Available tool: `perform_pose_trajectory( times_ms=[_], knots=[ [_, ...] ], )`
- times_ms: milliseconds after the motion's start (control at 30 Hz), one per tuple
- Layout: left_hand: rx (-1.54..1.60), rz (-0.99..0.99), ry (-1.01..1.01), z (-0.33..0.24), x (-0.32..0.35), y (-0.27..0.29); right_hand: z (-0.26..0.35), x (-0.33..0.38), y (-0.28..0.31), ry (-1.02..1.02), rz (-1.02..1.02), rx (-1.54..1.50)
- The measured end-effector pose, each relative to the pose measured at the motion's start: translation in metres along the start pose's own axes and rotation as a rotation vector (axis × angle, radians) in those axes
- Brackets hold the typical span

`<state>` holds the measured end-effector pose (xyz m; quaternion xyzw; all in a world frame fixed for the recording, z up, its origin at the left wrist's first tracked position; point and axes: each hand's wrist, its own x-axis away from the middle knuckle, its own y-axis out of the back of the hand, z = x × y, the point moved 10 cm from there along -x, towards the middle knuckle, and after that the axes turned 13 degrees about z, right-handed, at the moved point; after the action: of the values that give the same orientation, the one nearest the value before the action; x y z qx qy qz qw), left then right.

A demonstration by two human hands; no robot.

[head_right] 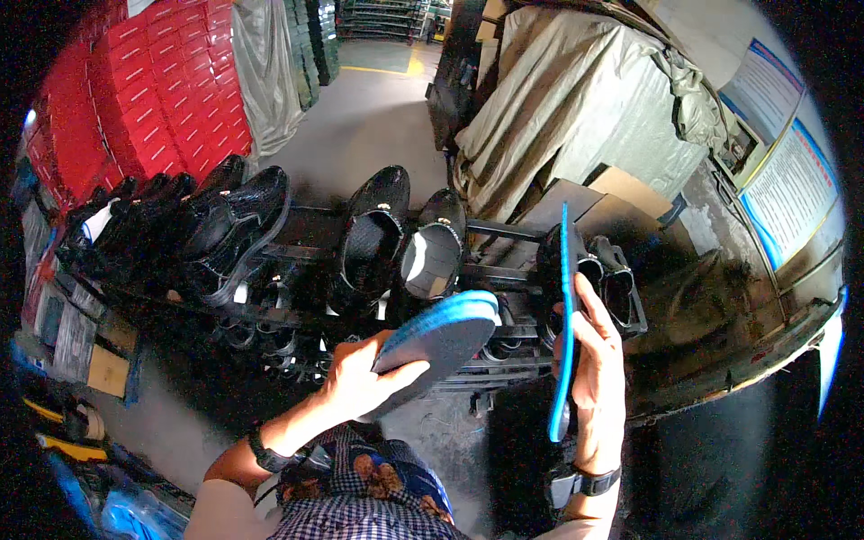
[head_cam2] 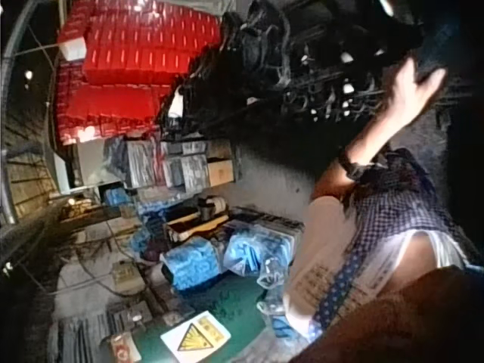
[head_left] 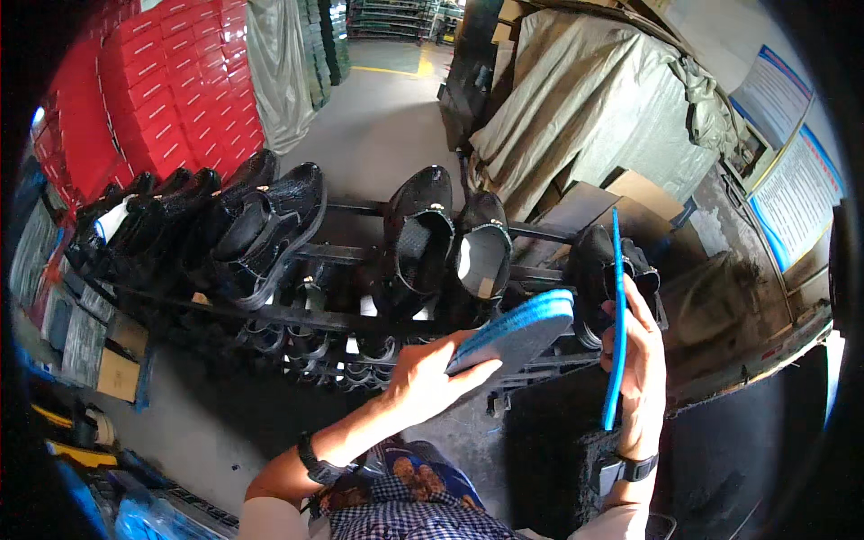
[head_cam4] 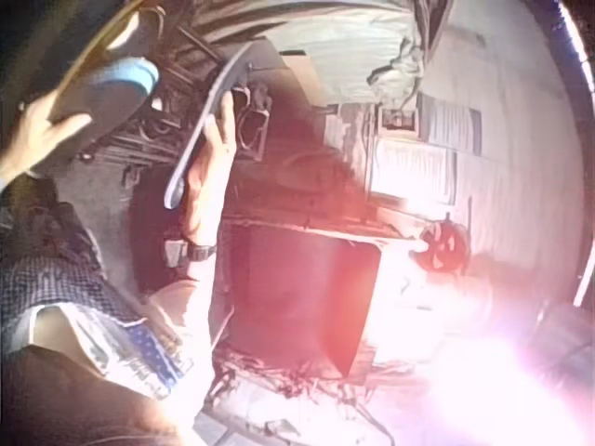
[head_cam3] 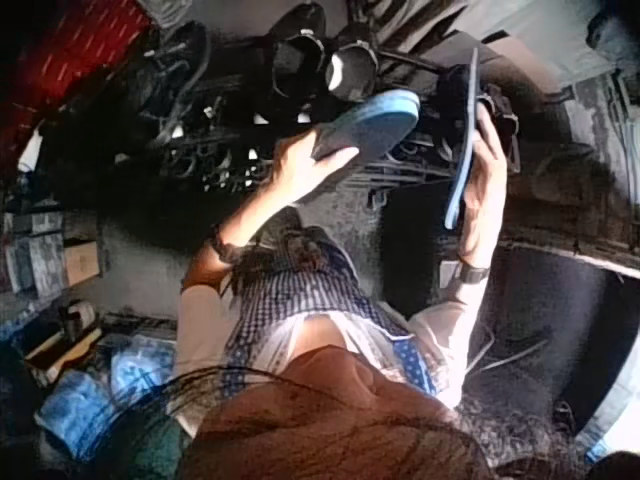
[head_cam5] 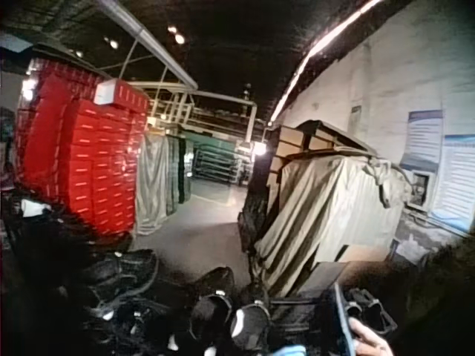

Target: Inserting insoles into finished shoes on a production rack.

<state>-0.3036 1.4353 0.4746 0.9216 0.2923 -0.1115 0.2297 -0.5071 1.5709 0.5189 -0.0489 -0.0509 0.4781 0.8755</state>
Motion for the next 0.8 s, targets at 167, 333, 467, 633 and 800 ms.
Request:
perform_pose_trajectory(
  times_ms=[167,333,467,633,800],
  knots=[
    [-0.339,0.134,-0.138,0.001,0.002,0.016,0.007,-0.006,-0.051,-0.024,0.259,0.04],
    [-0.392,0.368,-0.105,0.013,-0.013,0.0,0.015,-0.006,-0.094,-0.31,0.297,0.371],
    [-0.583,0.404,-0.216,0.017,-0.018,-0.003,0.009,-0.022,-0.115,-0.551,0.403,0.663],
    [-0.675,0.39,-0.359,0.009,-0.018,-0.007,0.007,-0.051,-0.148,-0.483,0.607,0.755],
    [-0.391,0.407,-0.342,0.017,-0.022,0.006,-0.05,-0.102,-0.132,-0.6,0.183,0.603]
  ],
)
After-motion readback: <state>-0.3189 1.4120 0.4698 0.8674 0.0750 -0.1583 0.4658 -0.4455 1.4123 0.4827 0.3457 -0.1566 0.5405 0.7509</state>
